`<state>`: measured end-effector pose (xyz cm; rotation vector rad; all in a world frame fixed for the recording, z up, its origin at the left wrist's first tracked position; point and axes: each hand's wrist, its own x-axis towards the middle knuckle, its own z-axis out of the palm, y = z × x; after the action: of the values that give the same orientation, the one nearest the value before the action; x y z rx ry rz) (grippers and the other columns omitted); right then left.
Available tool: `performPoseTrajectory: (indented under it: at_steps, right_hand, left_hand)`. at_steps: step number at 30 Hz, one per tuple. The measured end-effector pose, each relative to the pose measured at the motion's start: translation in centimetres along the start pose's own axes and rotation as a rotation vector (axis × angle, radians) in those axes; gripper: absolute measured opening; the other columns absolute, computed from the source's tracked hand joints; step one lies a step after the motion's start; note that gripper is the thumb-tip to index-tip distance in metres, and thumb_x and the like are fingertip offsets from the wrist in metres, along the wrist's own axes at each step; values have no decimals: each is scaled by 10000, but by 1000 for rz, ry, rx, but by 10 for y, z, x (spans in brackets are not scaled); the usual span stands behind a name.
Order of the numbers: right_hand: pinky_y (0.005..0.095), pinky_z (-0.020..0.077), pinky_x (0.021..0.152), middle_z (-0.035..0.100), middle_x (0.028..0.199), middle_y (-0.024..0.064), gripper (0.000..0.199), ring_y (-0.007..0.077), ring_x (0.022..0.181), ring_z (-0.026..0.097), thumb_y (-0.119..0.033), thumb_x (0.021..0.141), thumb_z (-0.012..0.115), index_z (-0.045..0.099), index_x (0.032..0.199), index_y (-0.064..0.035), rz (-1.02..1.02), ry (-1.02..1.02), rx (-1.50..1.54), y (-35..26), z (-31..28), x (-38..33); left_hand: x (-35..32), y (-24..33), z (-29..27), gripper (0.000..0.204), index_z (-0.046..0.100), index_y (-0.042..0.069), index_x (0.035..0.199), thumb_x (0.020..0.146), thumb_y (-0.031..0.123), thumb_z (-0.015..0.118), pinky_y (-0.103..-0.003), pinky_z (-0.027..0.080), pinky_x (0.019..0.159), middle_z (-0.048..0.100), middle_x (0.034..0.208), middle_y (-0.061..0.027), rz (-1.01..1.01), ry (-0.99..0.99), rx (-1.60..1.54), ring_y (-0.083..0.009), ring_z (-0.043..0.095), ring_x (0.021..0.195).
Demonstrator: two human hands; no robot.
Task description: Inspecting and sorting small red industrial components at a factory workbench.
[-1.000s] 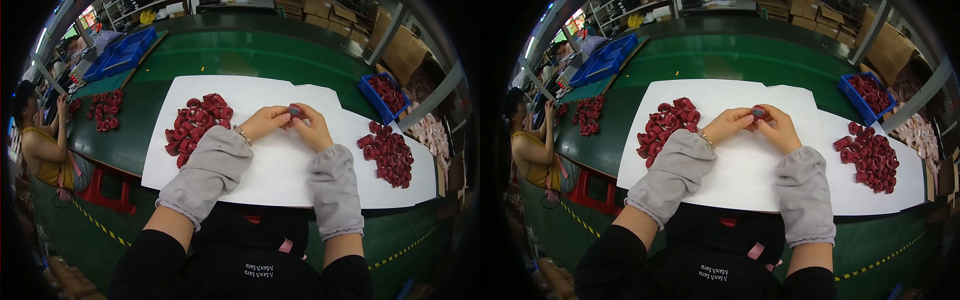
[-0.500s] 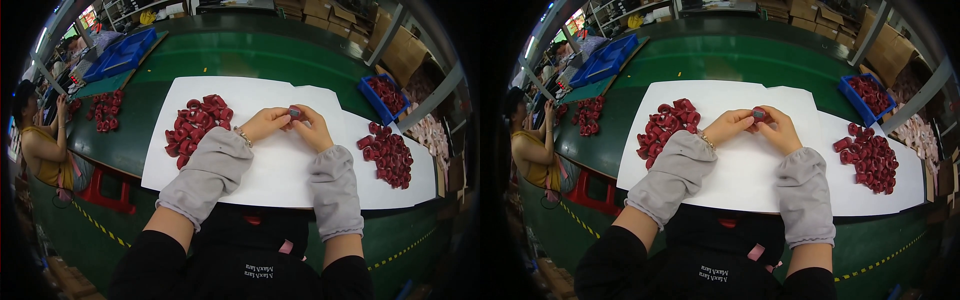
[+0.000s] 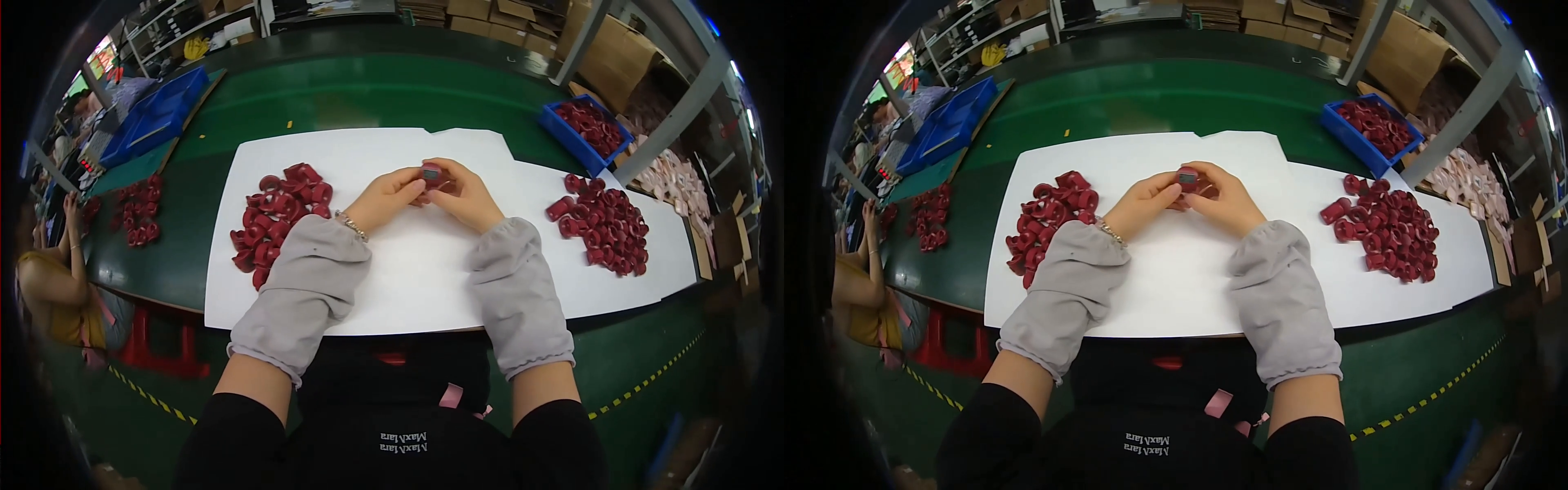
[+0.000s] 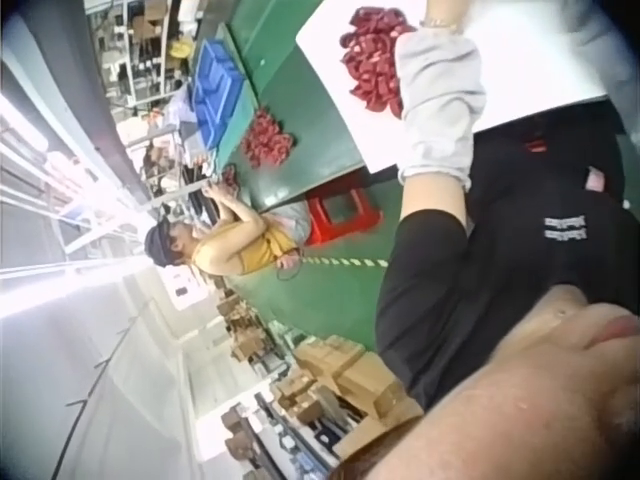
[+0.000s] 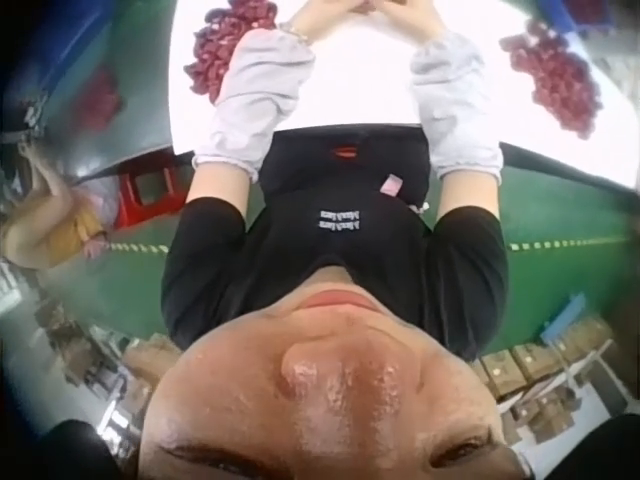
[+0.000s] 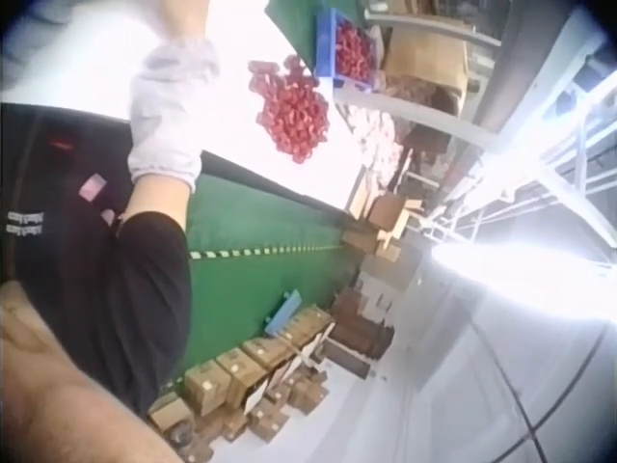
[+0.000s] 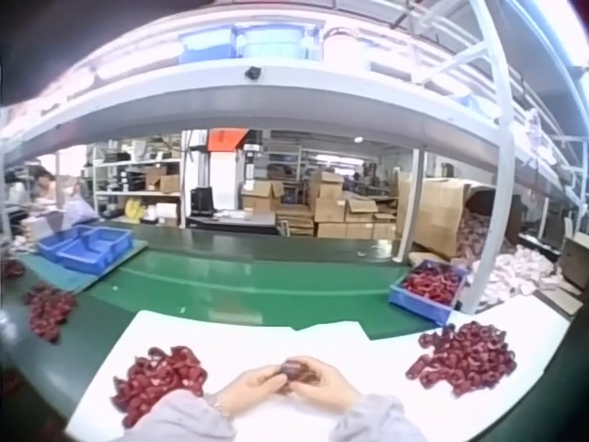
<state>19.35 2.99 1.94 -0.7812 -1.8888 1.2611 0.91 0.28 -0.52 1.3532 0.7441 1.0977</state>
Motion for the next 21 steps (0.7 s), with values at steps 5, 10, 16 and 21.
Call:
performPoseTrajectory:
  at_steps: [5,10,16,21]
  right_hand:
    - [272,476,788,579,1059,83,421,146,911,571,-66,787,615,503,1190,-16,3,32,-143,-4,5,3]
    - [263,465,749,600,1030,73,345,154,830,579,-146,827,601,535,1149,-44,247,250,348,7,-13,12]
    - [334,434,855,602,1048,87,334,210,936,555,-244,872,578,521,1126,-36,-62,739,1086,44,-111,-3]
    - [366,416,887,502,1212,130,445,238,1005,518,-314,904,533,410,1232,-40,-259,921,1195,25,-109,-6]
  left_hand:
    - [-2,1,-6,372,434,-5,1283,957,174,445,-282,463,884,552,1150,-93,-5,-49,51,-147,564,976]
    - [-4,8,-6,365,428,2,1267,949,178,459,-277,465,876,572,1124,-106,-25,-8,60,-149,567,964]
    - [0,14,4,359,444,5,1240,912,133,518,-265,464,867,592,1081,-105,-70,-10,146,-142,570,955]
    - [-1,10,0,290,509,-2,1171,910,124,524,-255,465,851,595,1078,-82,-87,20,139,-124,571,948]
